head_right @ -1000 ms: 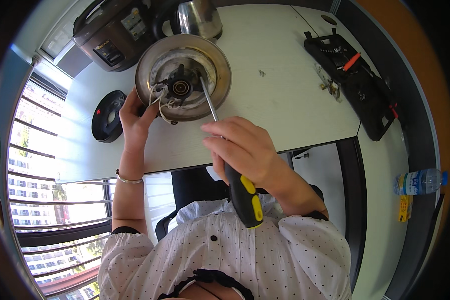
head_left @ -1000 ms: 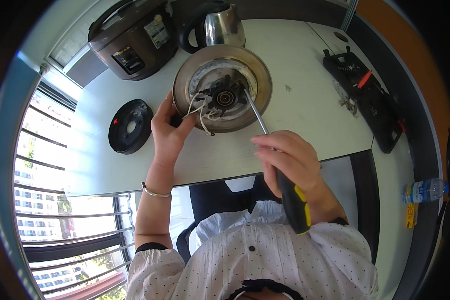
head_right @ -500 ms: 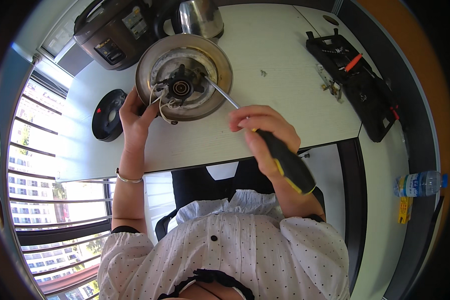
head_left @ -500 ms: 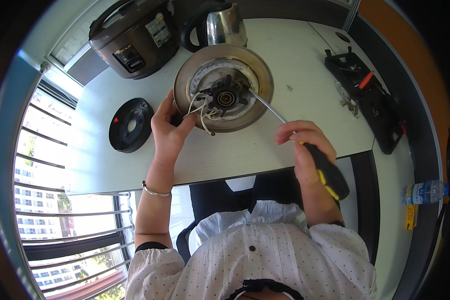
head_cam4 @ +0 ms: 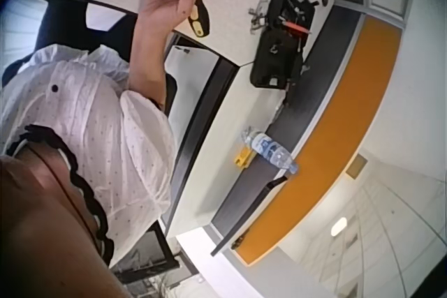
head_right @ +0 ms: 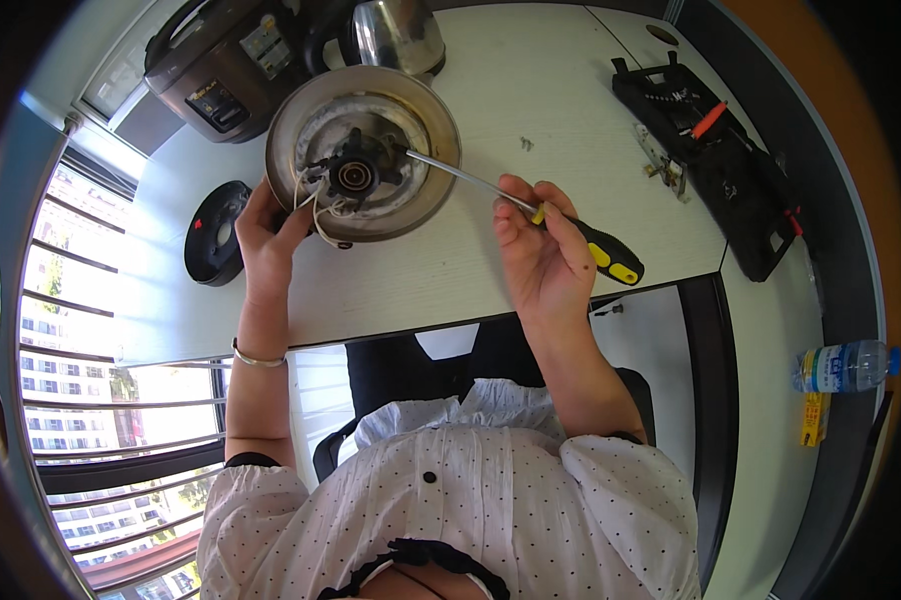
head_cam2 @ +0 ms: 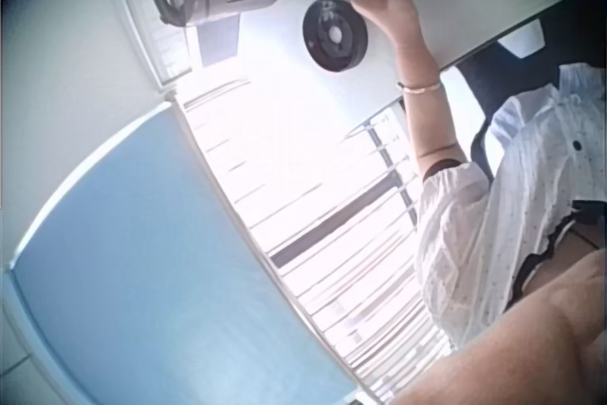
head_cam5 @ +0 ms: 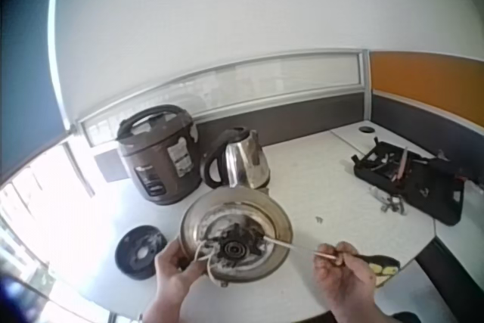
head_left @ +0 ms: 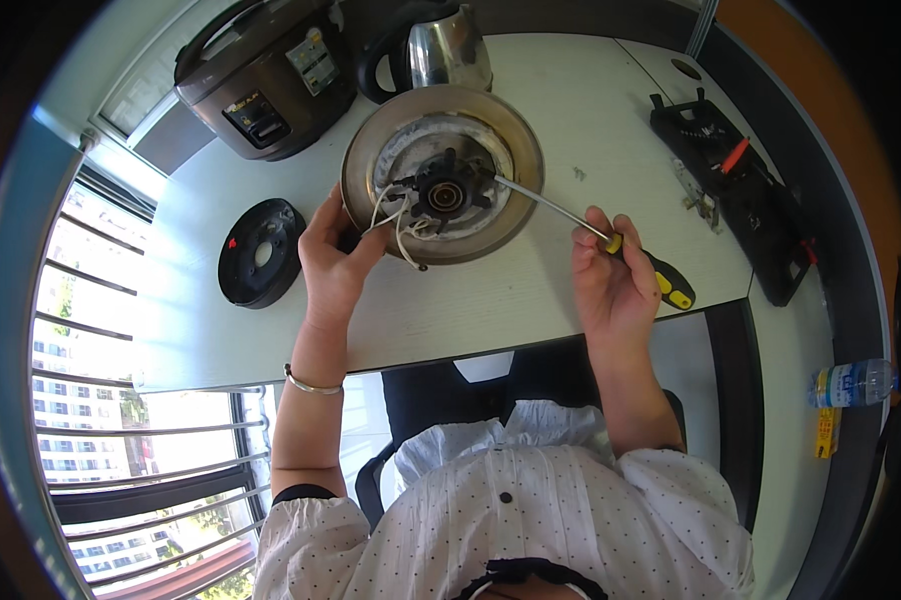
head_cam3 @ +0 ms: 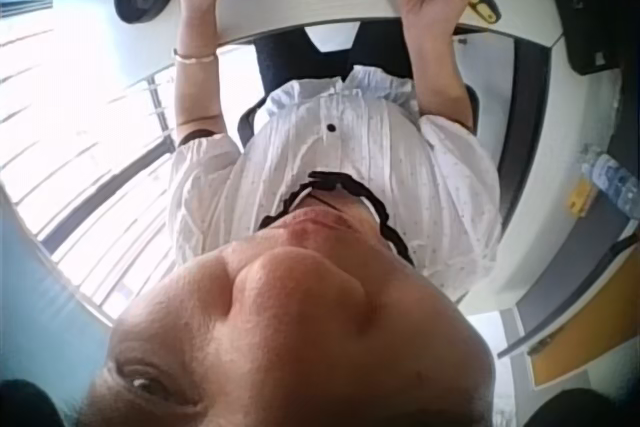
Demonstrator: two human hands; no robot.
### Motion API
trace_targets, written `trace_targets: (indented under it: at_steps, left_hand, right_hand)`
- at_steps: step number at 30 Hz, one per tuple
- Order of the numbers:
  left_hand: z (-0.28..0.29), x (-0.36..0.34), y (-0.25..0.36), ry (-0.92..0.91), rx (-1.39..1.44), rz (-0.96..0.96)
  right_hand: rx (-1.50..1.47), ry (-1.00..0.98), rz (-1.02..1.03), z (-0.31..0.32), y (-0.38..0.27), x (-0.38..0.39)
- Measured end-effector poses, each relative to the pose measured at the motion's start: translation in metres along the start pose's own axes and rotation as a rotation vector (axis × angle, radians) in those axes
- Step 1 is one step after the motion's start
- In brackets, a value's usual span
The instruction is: The person disassembles an electric kettle by removing the base cover with a screwdriver, then manipulates the internal wiring and heating element. They repeatedly adjust and probe the components with their hands and the screwdriver throughout the clip.
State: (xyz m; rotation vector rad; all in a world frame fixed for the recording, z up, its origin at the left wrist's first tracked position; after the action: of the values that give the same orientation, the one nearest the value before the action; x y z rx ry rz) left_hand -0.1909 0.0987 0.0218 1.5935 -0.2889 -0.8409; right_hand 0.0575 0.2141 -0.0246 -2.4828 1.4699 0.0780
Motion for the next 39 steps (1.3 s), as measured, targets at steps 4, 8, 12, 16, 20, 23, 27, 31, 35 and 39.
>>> trace_targets:
  at_steps: [4, 8, 12, 16, 20, 23, 27, 31, 35, 39]
  left_hand:
    - [-0.002, 0.0, 0.002, -0.023, 0.006, 0.013]
    - [-0.003, 0.001, 0.001, -0.017, 0.015, 0.019]
    - [-0.003, 0.0, 0.002, -0.022, 0.026, 0.006]
    - [-0.001, 0.0, 0.001, -0.012, 0.013, 0.0]
    - [-0.001, 0.0, -0.003, -0.003, 0.02, 0.007]
    - [-0.001, -0.001, -0.003, 0.004, 0.027, 0.008]
    - [0.001, -0.002, -0.002, 0.018, 0.036, 0.022]
    - [0.001, -0.003, -0.001, 0.015, 0.025, 0.018]
    - [0.001, -0.002, 0.0, 0.011, 0.016, 0.018]
    - [-0.001, -0.001, 0.002, 0.015, 0.043, 0.019]
  right_hand:
    - [-0.071, -0.011, -0.054, 0.003, 0.001, -0.002]
    - [-0.106, -0.013, -0.091, 0.004, 0.002, -0.005]
    - [-0.087, -0.019, -0.072, 0.005, 0.0, -0.004]
    - [-0.147, 0.014, -0.123, 0.006, 0.002, -0.006]
    - [-0.181, 0.038, -0.158, 0.012, 0.002, -0.008]
    - [-0.154, 0.034, -0.162, 0.011, 0.001, -0.01]
    - [-0.115, 0.028, -0.15, 0.011, 0.001, -0.01]
    - [-0.099, 0.047, -0.125, 0.009, 0.004, -0.007]
    - [-0.014, 0.03, -0.02, 0.004, -0.006, 0.0]
    - [0.319, -0.035, 0.178, -0.018, -0.017, 0.012]
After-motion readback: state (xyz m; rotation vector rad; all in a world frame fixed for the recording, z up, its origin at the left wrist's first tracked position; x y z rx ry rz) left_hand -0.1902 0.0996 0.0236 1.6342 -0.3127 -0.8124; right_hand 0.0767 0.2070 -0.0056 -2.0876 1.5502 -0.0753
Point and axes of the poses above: each hand's wrist, its own x-axis away from the middle knuckle, its own z-axis out of the back of the hand, y = z × x, the point moved 8 cm from there along -x, towards the middle knuckle, and after that the axes turned 11 degrees about y, right-handed, at the moved point
